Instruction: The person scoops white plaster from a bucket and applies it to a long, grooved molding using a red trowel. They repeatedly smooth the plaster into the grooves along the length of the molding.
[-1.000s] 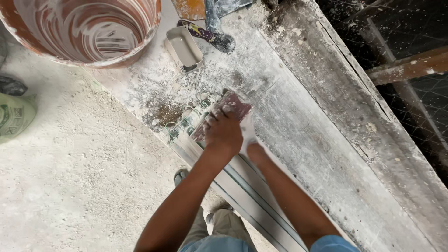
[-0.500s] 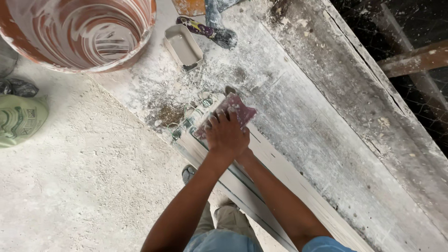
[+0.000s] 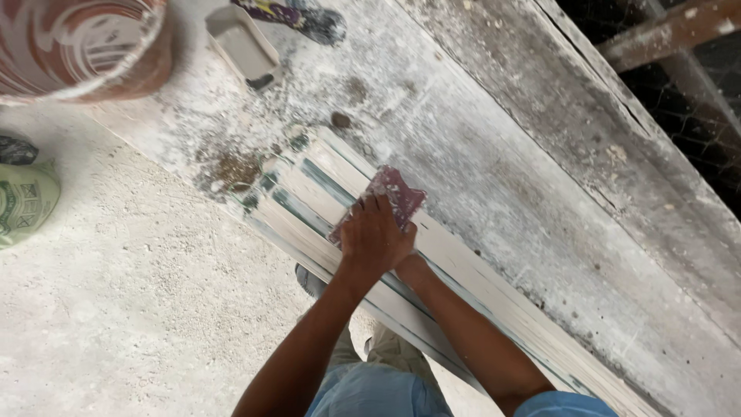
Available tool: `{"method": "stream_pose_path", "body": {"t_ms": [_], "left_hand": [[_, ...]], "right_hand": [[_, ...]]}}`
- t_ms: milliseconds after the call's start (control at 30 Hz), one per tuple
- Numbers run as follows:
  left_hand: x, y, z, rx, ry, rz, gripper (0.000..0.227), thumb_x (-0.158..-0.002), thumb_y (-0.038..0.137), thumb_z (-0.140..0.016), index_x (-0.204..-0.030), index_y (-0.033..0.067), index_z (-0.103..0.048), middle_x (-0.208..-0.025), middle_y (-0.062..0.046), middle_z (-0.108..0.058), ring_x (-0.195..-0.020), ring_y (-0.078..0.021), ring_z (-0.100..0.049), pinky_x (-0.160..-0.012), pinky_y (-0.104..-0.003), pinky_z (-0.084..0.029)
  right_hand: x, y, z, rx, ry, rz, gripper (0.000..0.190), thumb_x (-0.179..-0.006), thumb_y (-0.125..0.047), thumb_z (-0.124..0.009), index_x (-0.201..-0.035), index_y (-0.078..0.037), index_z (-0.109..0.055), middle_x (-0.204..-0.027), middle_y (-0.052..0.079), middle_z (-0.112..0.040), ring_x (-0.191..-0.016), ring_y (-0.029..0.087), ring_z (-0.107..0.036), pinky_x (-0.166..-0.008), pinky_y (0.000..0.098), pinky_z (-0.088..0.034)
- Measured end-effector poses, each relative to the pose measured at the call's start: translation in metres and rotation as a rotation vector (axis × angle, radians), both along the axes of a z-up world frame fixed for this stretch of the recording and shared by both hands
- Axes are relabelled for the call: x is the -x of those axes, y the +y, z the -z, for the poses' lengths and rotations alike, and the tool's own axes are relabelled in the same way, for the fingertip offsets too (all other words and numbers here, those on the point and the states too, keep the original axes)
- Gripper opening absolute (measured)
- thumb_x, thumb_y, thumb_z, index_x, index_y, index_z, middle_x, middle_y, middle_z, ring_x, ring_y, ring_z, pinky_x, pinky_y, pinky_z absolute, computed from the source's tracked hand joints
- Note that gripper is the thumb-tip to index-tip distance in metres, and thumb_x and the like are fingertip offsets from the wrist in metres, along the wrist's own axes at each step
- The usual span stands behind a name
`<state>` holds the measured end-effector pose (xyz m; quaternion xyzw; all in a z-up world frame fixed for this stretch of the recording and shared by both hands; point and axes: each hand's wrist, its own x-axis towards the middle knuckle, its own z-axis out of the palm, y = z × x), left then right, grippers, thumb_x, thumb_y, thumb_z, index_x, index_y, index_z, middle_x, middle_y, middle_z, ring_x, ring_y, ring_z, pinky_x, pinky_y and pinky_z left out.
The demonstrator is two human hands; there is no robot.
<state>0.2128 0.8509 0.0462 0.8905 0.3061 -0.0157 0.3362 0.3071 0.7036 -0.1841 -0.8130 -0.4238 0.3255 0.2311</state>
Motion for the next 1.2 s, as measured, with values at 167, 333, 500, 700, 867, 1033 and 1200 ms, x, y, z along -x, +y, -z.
{"method": "stream_pose_path", "body": {"t_ms": [167, 333, 500, 700, 867, 1033, 1200], "left_hand": [[-0.008, -0.089, 0.001, 0.024, -0.051, 0.025, 0.064, -0.079, 0.048, -0.073, -0.108, -0.0067, -0.061, -0.105, -0.022, -0.063, -0.101, -0.0390, -0.064, -0.067, -0.048, -0.060], [-0.018, -0.195, 0.003, -0.003, -0.145, 0.028, 0.060, -0.077, 0.046, -0.073, -0.103, -0.0075, -0.063, -0.101, -0.022, -0.063, -0.097, -0.0390, -0.065, -0.064, -0.048, -0.060], [-0.031, -0.324, 0.016, -0.011, -0.134, 0.075, 0.069, -0.080, 0.050, -0.072, -0.110, -0.0113, -0.064, -0.102, -0.029, -0.066, -0.095, -0.0427, -0.066, -0.076, -0.051, -0.059], [-0.055, -0.506, 0.010, -0.257, -0.204, 0.221, 0.079, -0.092, 0.055, -0.063, -0.129, -0.0152, -0.056, -0.110, -0.033, -0.067, -0.092, -0.0401, -0.069, -0.073, -0.050, -0.059], [-0.062, -0.649, -0.002, 0.086, -0.032, 0.085, 0.092, -0.086, 0.056, -0.061, -0.143, -0.0153, -0.045, -0.106, -0.034, -0.067, -0.094, -0.0430, -0.069, -0.072, -0.048, -0.060], [-0.078, -0.781, 0.009, 0.020, -0.151, 0.102, 0.094, -0.087, 0.054, -0.065, -0.142, -0.0185, -0.043, -0.104, -0.039, -0.065, -0.090, -0.0462, -0.068, -0.070, -0.051, -0.061], [-0.088, -0.931, 0.032, -0.343, -0.407, 0.109, 0.082, -0.096, 0.054, -0.063, -0.134, -0.0179, -0.052, -0.109, -0.038, -0.066, -0.086, -0.0433, -0.067, -0.072, -0.054, -0.060]], "right_hand": [[-0.003, -0.092, 0.004, -0.158, 0.341, 0.161, 0.056, -0.108, -0.027, -0.035, -0.160, -0.009, -0.029, -0.161, 0.010, -0.038, -0.152, 0.020, -0.030, -0.127, 0.0338, -0.021], [-0.010, -0.181, -0.005, -0.081, 0.246, 0.189, 0.057, -0.106, -0.034, -0.041, -0.158, -0.012, -0.031, -0.158, 0.007, -0.040, -0.151, 0.017, -0.031, -0.127, 0.0315, -0.020], [-0.025, -0.303, -0.026, 0.226, -0.079, -0.143, 0.069, -0.101, -0.038, -0.053, -0.160, -0.013, -0.026, -0.162, 0.009, -0.030, -0.151, 0.024, -0.023, -0.124, 0.0387, -0.016], [-0.051, -0.481, -0.029, 0.272, -0.046, -0.152, 0.080, -0.095, -0.036, -0.064, -0.157, -0.008, -0.022, -0.159, 0.013, -0.030, -0.148, 0.027, -0.025, -0.123, 0.0381, -0.018], [-0.065, -0.640, -0.010, -0.047, 0.173, 0.019, 0.075, -0.101, -0.030, -0.054, -0.162, -0.006, -0.018, -0.157, 0.012, -0.038, -0.151, 0.024, -0.032, -0.127, 0.0351, -0.022], [-0.083, -0.795, -0.010, 0.414, -0.170, -0.214, 0.073, -0.101, -0.038, -0.055, -0.159, -0.014, -0.019, -0.166, 0.010, -0.024, -0.153, 0.024, -0.018, -0.125, 0.0403, -0.014], [-0.111, -0.916, -0.015, 0.203, -0.064, -0.104, 0.077, -0.096, -0.042, -0.056, -0.159, -0.009, -0.024, -0.166, 0.014, -0.026, -0.154, 0.028, -0.021, -0.127, 0.0418, -0.014]]}}
